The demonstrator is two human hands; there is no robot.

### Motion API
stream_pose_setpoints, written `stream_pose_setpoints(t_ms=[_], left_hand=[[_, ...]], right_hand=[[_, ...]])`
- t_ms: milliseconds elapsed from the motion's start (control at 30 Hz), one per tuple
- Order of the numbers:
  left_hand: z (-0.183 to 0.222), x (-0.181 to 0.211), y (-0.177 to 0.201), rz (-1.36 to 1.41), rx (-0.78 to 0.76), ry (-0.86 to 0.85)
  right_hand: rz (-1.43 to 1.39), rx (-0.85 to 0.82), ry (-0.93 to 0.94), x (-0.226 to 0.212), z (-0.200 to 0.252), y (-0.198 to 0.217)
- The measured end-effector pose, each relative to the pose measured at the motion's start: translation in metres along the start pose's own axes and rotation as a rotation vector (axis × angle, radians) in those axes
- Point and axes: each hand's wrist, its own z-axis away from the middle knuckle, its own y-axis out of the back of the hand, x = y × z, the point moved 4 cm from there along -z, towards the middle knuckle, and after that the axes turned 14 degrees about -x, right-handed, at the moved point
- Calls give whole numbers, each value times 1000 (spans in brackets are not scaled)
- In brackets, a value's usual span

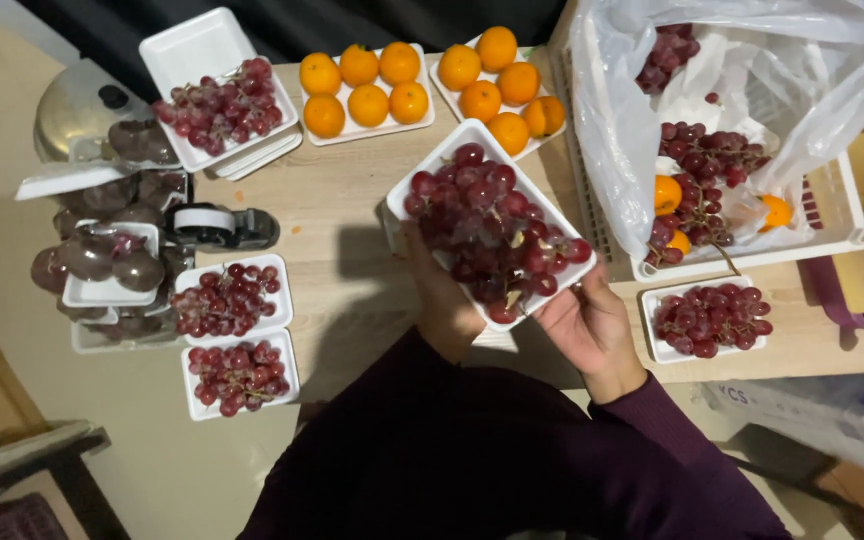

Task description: The person packs grapes into plastic trays by hand, using plastic wrap to cover each tray and a small blade to cut the wrap.

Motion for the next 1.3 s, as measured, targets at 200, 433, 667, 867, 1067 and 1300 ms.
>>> stream_pose_setpoints(t_ms=[200,433,667,867,1067,1300], left_hand=[[14,6,-1,-212,192,-55],[13,-6,-10,-34,205,-36],[-1,-12,29,-282,-221,-71],[-42,-10,95,-956,-838,-31],[-39,-20,20,-1071,-487,156],[-76,-11,124,-649,-436,281]], right_hand=[[-171,-105,-114,15,-4,-35],[-206,-56,-232,24,12,6],[-331,47,-549,24,34,-26],[-361,-307,-659,28,50,30],[-138,-51,-256,-18,21,3],[1038,117,95,-76,8,-10]])
